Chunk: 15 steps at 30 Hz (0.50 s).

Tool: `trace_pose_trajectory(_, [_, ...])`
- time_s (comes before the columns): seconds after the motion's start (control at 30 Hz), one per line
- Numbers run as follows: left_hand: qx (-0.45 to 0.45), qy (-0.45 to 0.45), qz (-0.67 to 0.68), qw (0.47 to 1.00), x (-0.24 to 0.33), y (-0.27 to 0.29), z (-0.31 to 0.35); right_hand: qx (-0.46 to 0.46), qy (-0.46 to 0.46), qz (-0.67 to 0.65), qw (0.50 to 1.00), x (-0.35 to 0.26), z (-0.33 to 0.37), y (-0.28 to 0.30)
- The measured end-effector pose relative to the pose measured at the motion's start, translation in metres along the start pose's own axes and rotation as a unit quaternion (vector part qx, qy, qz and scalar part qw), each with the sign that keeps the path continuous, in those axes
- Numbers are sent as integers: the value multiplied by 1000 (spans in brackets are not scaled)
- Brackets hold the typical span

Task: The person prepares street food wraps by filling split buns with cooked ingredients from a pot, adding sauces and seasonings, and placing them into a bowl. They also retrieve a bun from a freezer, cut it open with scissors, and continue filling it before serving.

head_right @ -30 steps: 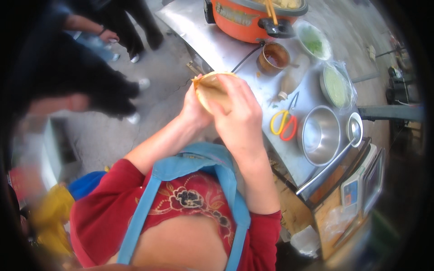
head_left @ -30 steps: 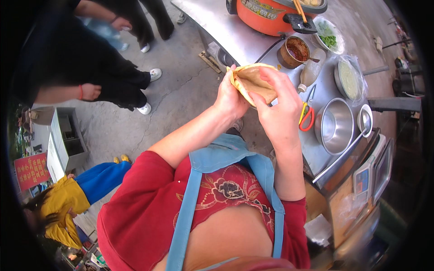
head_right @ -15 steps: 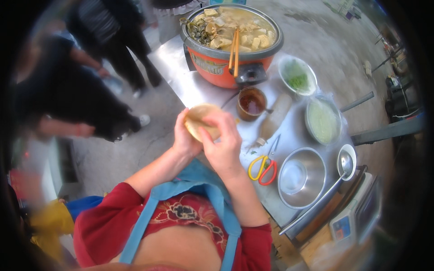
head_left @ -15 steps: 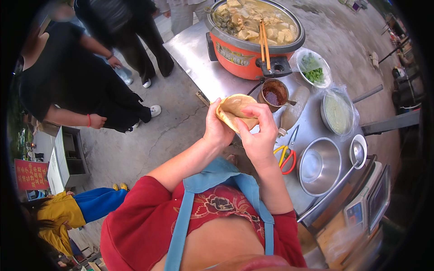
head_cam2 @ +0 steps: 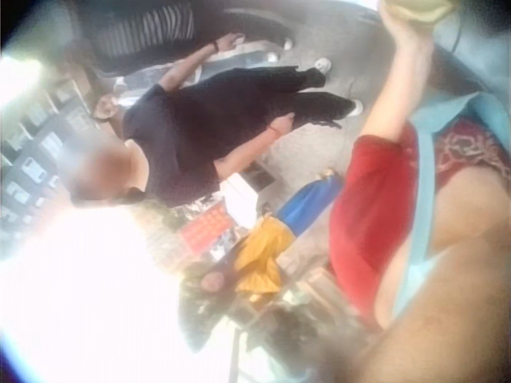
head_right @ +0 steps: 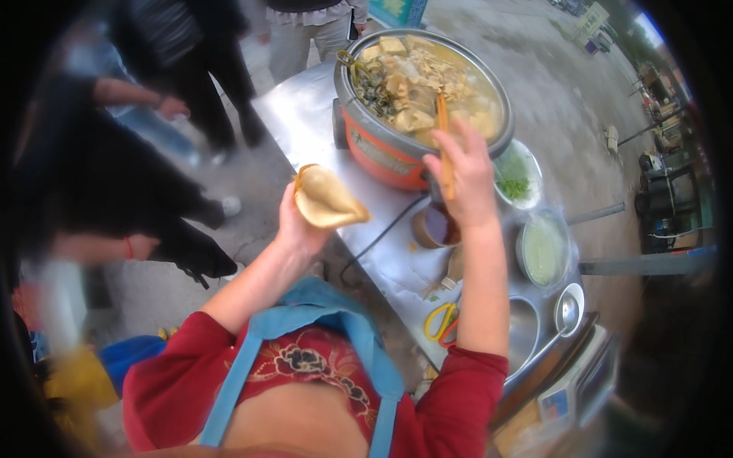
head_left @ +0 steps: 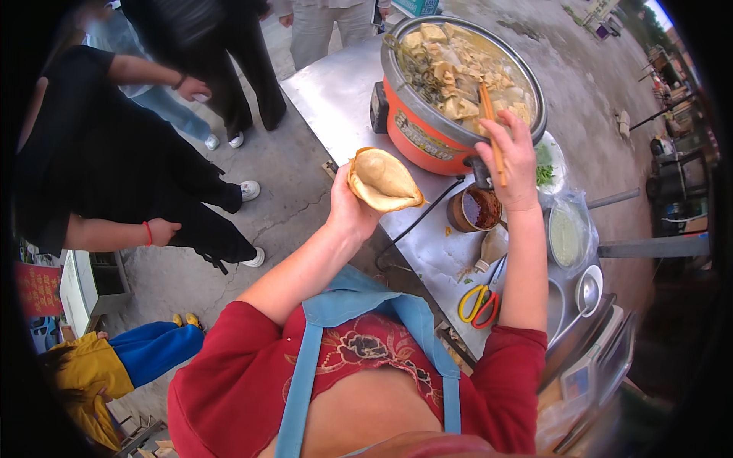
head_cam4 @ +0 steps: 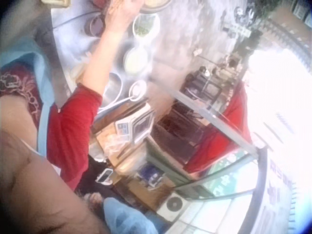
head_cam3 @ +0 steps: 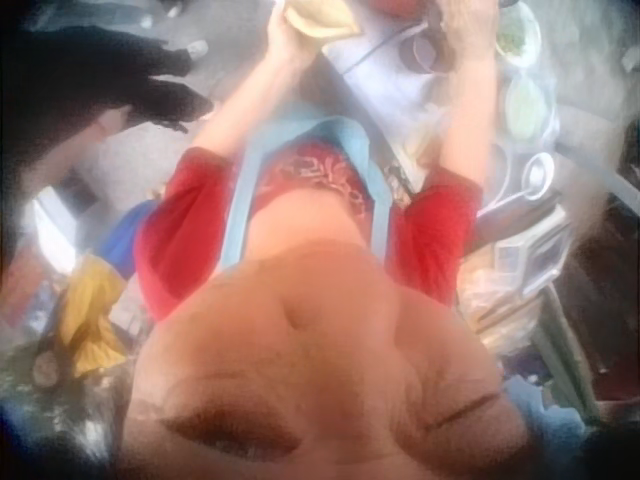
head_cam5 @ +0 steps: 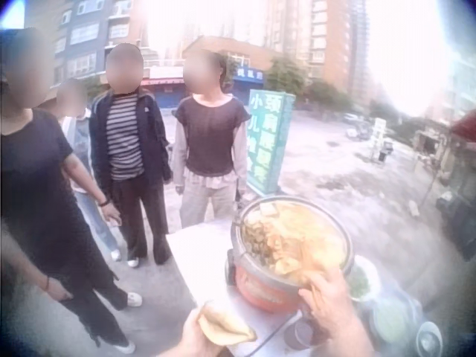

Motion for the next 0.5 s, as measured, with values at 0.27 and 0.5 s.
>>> trace_pose_trajectory(0.27, [-15, 56, -44, 997, 49, -17, -25, 90, -302, -315, 895, 44, -34, 58])
trace_pose_trajectory(0.5, [-15, 81, -86, 993, 52, -25, -45, 62, -333, -416, 844, 7, -81, -22])
Point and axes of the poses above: each hand's wrist, its own z-axis away from the middle knuckle, its own y-axis out of the back of the hand, x = y × z, the point moved 9 cm from there along -z, towards the middle knuckle, and after that the axes turned 6 degrees about z, right-handed, at the moved point
